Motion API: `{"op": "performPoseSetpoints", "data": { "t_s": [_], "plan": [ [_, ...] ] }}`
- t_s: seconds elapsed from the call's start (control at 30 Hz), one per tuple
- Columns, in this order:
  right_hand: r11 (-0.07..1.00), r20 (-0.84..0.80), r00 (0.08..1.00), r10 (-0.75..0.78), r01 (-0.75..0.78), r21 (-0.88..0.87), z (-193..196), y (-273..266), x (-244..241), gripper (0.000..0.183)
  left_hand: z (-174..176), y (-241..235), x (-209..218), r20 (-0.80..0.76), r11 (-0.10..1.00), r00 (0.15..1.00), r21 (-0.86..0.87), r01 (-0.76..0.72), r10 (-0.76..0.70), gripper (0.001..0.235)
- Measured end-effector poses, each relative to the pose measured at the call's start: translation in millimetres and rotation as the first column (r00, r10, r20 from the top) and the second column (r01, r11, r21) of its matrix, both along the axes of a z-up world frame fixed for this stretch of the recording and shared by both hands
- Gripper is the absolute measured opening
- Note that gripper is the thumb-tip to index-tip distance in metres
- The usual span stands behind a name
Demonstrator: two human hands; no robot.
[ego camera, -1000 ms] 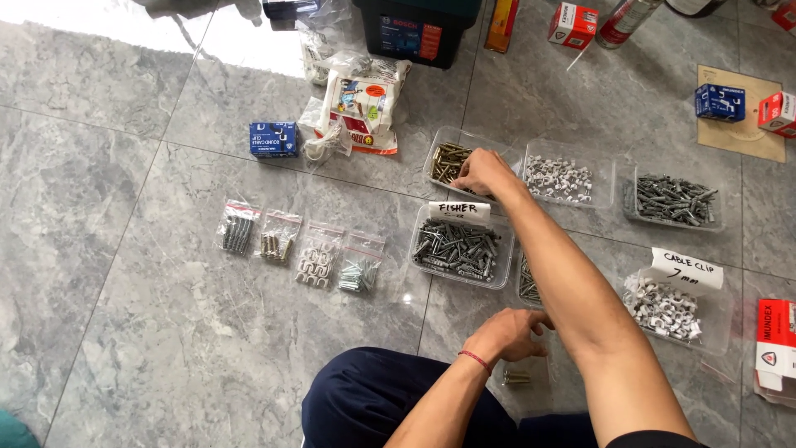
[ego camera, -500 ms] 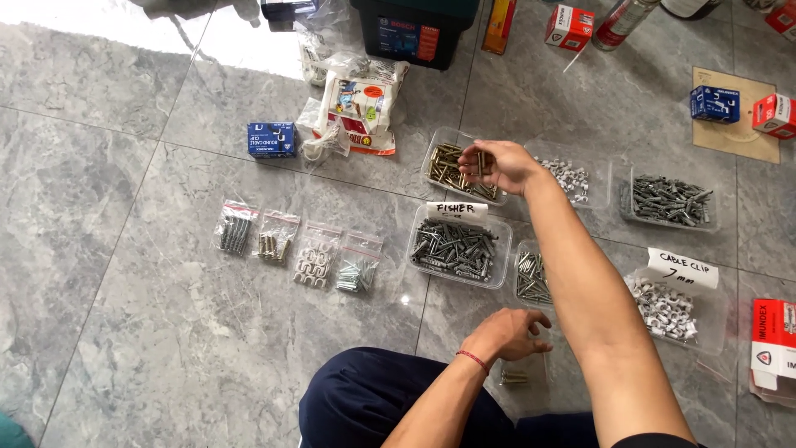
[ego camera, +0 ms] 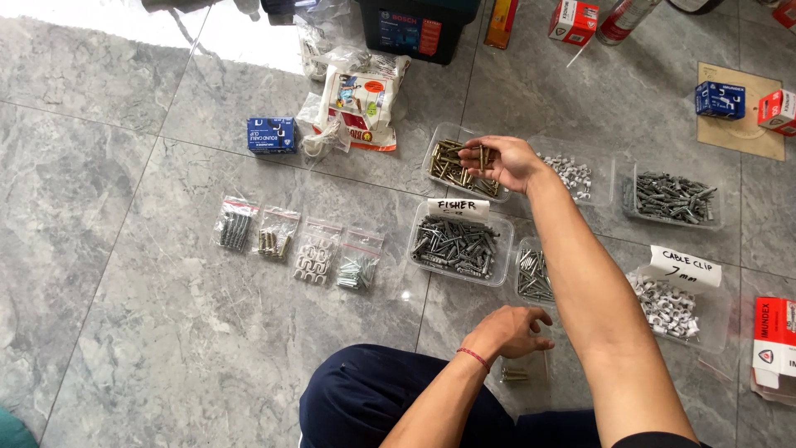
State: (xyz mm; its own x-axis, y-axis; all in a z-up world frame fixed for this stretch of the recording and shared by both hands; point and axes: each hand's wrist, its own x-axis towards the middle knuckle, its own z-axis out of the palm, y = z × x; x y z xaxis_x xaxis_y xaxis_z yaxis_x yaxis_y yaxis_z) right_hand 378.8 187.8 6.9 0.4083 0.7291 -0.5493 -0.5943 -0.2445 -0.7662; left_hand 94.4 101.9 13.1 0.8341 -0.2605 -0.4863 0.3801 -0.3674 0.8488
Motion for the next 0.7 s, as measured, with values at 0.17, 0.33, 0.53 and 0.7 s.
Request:
{"op": "performPoseSetpoints", "data": {
  "t_s": [0.17,0.33,0.53,0.7],
  "plan": [
    [0.989,0.162,0.987,-0.009,0.033,-0.146,-15,3,3,0.024,1,-1,-1,-0.001,1.000,1.000,0.008,-0.009,0.009,0.052],
    [0.778,0.739,0.396,0.546,0.088,-0.622,-70,5,14,0.025,1,-1,-1,0.022,1.000,1.000,0.030,-0.004,0.003,0.051],
    [0.657,0.655,0.249,0.714,0.085,-0.749,-66,21,-15,0.014,3,1,-3,0.007,1.000,1.000,0.028,-0.005,0.005,0.052],
    [0.625,0.630,0.184,0.755,0.091,-0.775,-103,26,0,0.017,-10,-4,0,-0.003,1.000,1.000,0.022,-0.012,0.012,0.058]
  ]
}}
